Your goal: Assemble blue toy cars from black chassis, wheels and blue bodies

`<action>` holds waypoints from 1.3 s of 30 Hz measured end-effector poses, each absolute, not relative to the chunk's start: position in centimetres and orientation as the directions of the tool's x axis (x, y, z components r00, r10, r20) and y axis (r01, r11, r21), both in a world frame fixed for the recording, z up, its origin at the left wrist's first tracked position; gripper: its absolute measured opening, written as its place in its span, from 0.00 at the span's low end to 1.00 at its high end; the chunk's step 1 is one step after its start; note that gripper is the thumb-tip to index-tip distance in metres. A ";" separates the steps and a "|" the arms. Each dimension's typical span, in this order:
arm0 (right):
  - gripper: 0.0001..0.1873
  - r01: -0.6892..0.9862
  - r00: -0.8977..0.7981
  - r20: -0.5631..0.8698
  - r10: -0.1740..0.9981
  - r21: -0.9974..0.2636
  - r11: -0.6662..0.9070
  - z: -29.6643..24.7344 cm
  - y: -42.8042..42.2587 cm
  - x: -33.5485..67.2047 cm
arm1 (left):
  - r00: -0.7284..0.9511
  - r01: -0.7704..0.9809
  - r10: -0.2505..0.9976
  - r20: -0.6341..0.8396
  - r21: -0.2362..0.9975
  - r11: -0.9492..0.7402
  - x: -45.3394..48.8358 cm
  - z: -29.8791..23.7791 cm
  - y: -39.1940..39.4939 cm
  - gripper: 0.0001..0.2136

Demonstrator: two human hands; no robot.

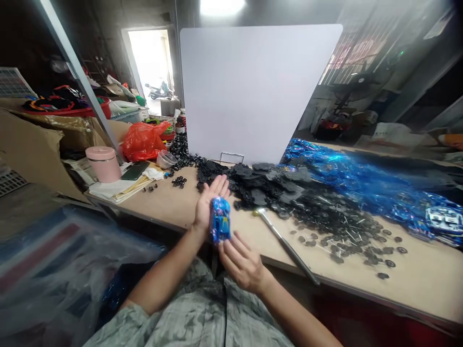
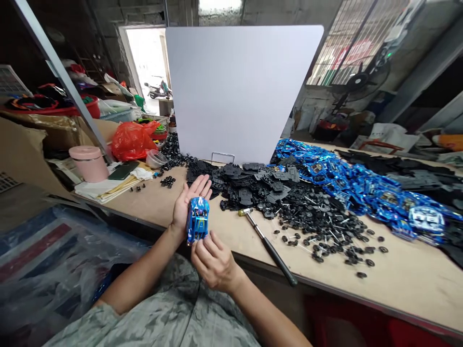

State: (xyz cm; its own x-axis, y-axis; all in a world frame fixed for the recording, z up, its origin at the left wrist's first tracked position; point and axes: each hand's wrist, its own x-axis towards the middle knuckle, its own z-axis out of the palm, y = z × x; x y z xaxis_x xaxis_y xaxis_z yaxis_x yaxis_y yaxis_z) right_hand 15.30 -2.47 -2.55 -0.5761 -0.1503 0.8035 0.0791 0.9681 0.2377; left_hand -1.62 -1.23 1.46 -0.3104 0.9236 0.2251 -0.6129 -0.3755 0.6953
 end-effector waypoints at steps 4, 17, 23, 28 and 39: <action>0.14 0.242 -0.428 0.894 -0.129 0.251 0.937 -1.6 -0.2 15.2 | -0.128 -0.711 0.969 0.210 0.662 -0.237 1.8 0.4 -5.2 0.27; 0.11 0.075 -0.418 0.908 0.043 -0.013 0.997 -3.2 -1.1 15.1 | -0.237 -0.748 0.953 0.189 0.590 -0.303 0.9 1.5 -3.0 0.26; 0.02 -0.062 -0.100 0.811 0.576 -0.583 0.810 -0.8 2.4 15.2 | -0.229 -0.456 0.869 0.438 0.741 -0.493 1.8 -1.1 -7.4 0.28; 0.07 -0.247 -0.138 0.583 0.800 -0.803 0.542 -1.8 1.6 14.8 | -0.436 -0.338 0.813 0.387 0.766 -0.546 -2.2 -2.7 -8.4 0.25; 0.08 -0.208 -0.368 0.734 0.571 -0.663 0.719 -2.6 -2.3 14.1 | -0.659 -0.233 0.713 0.240 0.836 -0.497 -3.1 -0.4 -2.9 0.30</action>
